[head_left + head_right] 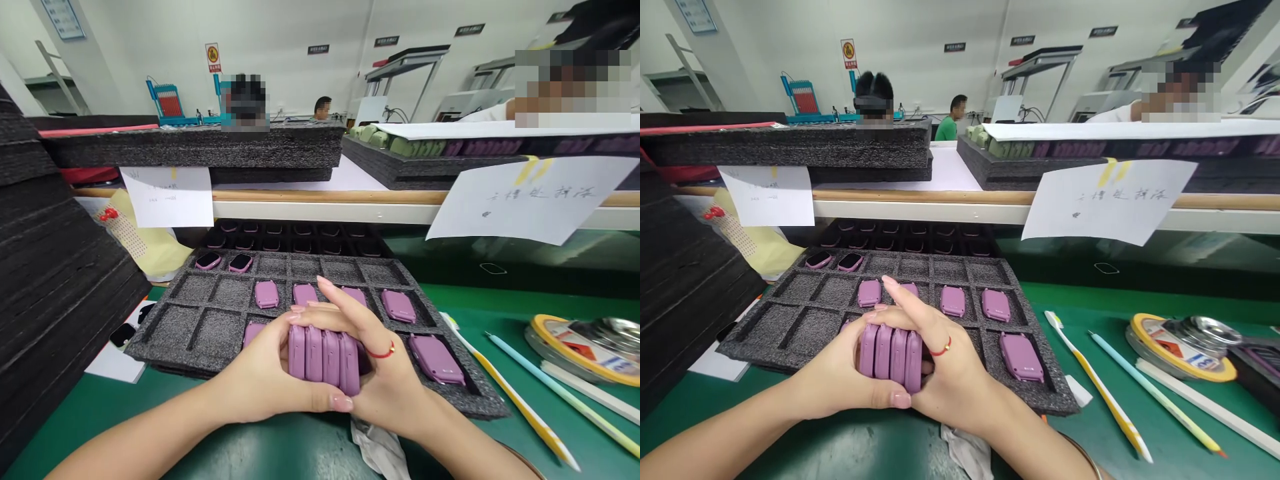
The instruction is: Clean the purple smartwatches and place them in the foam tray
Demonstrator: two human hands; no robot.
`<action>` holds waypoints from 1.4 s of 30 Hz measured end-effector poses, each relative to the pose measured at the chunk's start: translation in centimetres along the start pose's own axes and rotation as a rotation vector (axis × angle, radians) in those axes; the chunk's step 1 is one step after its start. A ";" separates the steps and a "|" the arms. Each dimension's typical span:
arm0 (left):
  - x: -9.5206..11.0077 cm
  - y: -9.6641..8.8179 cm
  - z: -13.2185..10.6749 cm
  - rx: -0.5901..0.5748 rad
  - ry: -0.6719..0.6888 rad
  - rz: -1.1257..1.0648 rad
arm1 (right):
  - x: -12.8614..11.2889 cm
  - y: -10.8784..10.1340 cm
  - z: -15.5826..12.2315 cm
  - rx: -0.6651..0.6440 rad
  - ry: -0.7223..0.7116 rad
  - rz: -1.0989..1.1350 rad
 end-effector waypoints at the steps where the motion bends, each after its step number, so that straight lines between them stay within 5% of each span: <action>1: 0.0 0.0 0.1 -0.004 -0.012 0.011 | 0.0 0.0 0.0 -0.002 0.000 -0.002; 7: 0.3 0.2 0.5 -0.023 0.050 -0.019 | -0.5 0.3 0.4 -0.051 -0.039 -0.077; 14: 1.2 -0.2 -0.7 0.227 0.155 0.173 | -0.2 -0.3 0.2 -0.011 0.105 0.069; 18: 1.7 -0.5 -0.9 0.183 0.429 0.385 | 0.8 -0.2 0.1 -0.022 0.289 0.163; 21: 1.5 -0.7 -0.8 0.152 0.534 0.428 | 0.9 -0.1 0.4 -0.007 0.286 0.148; 27: 1.4 -0.5 -0.7 0.159 0.584 0.437 | 0.7 -0.1 0.4 -0.001 0.295 0.178; 33: 1.2 0.0 -0.9 0.215 0.629 0.507 | 1.1 -0.1 -0.1 -0.053 0.470 0.453; 37: 1.2 0.3 -1.1 0.243 0.676 0.614 | 1.6 0.2 -0.4 -0.058 0.669 0.441; 42: 0.8 0.2 -1.2 0.167 0.733 0.665 | 0.8 0.6 0.1 0.026 0.532 0.397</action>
Point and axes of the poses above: each hand's wrist, its own z-axis towards the middle knuckle, its own y-axis out of the palm, x = y × z, the point moved 4 cm from there along z, towards the middle knuckle, and after that the axes turned 8 degrees about -y, right-handed, at the moved point
